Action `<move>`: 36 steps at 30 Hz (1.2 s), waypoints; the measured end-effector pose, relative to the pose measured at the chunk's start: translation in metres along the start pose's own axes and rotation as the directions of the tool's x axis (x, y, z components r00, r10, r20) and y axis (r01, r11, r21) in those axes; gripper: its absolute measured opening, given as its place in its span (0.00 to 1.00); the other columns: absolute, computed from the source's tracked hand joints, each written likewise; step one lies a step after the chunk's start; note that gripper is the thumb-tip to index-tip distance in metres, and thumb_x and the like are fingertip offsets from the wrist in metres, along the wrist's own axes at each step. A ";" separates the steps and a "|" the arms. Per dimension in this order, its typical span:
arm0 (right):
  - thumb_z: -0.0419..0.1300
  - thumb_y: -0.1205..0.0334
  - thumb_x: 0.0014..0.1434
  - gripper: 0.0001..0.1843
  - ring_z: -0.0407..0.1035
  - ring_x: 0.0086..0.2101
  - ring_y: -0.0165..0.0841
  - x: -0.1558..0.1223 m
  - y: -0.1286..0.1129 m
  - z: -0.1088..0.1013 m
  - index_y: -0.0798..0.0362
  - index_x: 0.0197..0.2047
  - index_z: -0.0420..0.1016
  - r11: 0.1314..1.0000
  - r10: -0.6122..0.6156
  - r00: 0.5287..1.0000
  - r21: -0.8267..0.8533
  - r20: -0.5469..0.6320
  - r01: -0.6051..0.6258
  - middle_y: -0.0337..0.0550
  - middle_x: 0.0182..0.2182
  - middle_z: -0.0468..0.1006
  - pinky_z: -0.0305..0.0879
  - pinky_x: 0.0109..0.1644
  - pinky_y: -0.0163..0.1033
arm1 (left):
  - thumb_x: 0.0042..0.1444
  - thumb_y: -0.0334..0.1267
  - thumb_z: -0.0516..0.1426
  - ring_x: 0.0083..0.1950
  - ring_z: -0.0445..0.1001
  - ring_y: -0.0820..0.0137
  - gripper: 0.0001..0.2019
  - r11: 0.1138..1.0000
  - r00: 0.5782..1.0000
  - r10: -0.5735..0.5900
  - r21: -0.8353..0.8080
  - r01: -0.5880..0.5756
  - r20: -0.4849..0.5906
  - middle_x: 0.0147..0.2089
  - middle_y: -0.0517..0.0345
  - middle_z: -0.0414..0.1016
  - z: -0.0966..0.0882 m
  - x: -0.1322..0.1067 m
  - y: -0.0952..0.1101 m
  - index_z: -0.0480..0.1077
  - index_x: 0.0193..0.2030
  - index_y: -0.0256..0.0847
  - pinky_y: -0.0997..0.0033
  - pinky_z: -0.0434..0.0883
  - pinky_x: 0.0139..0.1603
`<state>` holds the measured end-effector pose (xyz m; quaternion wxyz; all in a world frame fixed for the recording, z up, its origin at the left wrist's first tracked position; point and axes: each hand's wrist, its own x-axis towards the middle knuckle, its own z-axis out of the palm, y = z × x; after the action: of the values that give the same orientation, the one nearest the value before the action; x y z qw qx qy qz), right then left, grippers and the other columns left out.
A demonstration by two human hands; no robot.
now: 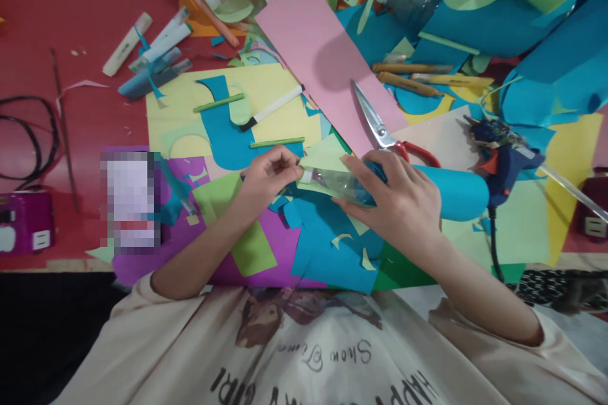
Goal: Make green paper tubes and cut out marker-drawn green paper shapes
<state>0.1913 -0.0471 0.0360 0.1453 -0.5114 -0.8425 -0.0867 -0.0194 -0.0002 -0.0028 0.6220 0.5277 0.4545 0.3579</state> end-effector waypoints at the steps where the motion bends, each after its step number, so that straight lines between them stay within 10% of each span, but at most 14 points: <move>1: 0.61 0.54 0.59 0.17 0.72 0.35 0.36 0.000 0.000 0.000 0.56 0.48 0.73 1.000 0.000 1.000 -0.006 -0.005 0.000 0.49 0.38 0.77 0.66 0.34 0.37 | 0.52 0.37 0.59 0.31 0.62 0.72 0.10 0.999 0.999 0.032 0.033 -0.032 -0.007 0.29 0.60 0.62 0.001 -0.001 -0.001 0.63 0.22 0.42 0.69 0.61 0.33; 23: 0.60 0.56 0.60 0.16 0.70 0.35 0.36 0.001 0.000 0.002 0.55 0.48 0.73 1.000 0.019 1.000 -0.010 -0.002 -0.019 0.49 0.38 0.76 0.63 0.33 0.37 | 0.67 0.40 0.45 0.41 0.69 0.69 0.13 0.744 0.929 0.369 0.588 -0.317 0.033 0.33 0.59 0.63 0.010 -0.011 -0.002 0.53 0.30 0.45 0.69 0.66 0.41; 36: 0.61 0.51 0.59 0.19 0.72 0.35 0.36 0.002 0.002 0.001 0.55 0.48 0.74 0.999 0.037 0.999 -0.002 -0.011 -0.037 0.49 0.38 0.77 0.66 0.33 0.38 | 0.61 0.47 0.53 0.34 0.66 0.70 0.17 0.938 0.980 0.189 0.307 -0.163 -0.057 0.30 0.59 0.64 0.009 -0.007 0.002 0.58 0.25 0.43 0.69 0.67 0.37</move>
<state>0.1918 -0.0441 0.0357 0.1508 -0.5264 -0.8321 -0.0876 -0.0127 -0.0089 0.0011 0.4797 0.6389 0.4808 0.3613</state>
